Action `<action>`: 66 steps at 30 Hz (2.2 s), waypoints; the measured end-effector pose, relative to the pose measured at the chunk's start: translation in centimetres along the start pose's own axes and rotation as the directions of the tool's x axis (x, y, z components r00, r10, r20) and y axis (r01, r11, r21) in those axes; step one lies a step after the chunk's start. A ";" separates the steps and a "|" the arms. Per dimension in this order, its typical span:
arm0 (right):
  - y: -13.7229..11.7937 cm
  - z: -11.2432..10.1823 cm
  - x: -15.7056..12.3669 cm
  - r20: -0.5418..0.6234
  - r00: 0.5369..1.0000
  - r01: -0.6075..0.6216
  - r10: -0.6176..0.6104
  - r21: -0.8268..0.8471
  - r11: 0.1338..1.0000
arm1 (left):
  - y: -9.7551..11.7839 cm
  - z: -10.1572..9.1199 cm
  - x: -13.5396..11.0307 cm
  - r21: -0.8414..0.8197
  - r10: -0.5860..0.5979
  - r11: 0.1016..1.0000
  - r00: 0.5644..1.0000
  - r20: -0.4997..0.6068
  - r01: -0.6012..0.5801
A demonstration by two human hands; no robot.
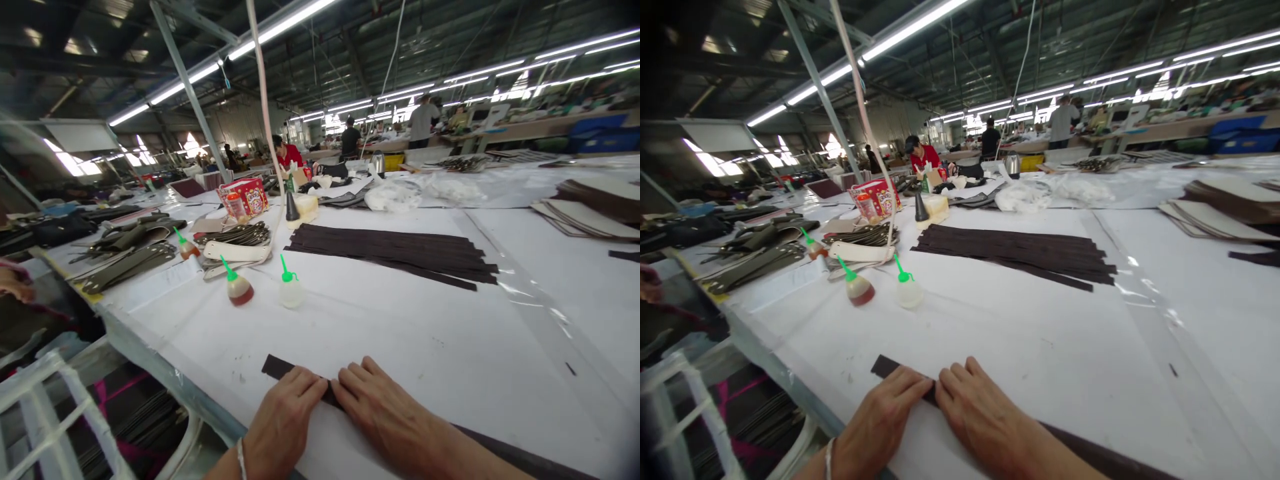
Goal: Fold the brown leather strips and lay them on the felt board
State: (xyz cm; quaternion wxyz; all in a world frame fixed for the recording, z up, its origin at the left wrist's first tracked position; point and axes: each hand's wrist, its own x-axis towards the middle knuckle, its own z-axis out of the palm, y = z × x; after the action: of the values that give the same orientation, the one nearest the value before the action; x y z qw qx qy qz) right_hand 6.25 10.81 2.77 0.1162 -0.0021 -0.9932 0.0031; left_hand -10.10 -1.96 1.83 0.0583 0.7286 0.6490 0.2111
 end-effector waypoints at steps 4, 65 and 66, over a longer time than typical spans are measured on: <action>0.4 -0.5 -1.4 0.009 1.000 0.002 -0.002 -0.008 1.000 | -0.4 -0.1 -0.3 0.051 0.065 0.997 0.998 0.017 -0.066; 1.8 -4.4 -14.0 0.035 0.994 -0.107 0.108 -0.041 0.993 | 7.2 4.7 3.3 0.258 0.308 0.918 0.951 0.019 -0.302; 1.7 -4.5 -14.1 0.030 0.994 -0.105 0.106 -0.043 0.994 | 7.3 4.6 3.3 0.267 0.304 0.915 0.952 0.030 -0.301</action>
State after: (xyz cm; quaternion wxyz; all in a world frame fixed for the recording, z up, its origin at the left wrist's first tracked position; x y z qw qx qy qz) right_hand 21.07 12.51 3.89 0.0996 -0.0568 -0.9933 -0.0111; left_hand -1.41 1.05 1.08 -0.0784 0.8199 0.5515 0.1321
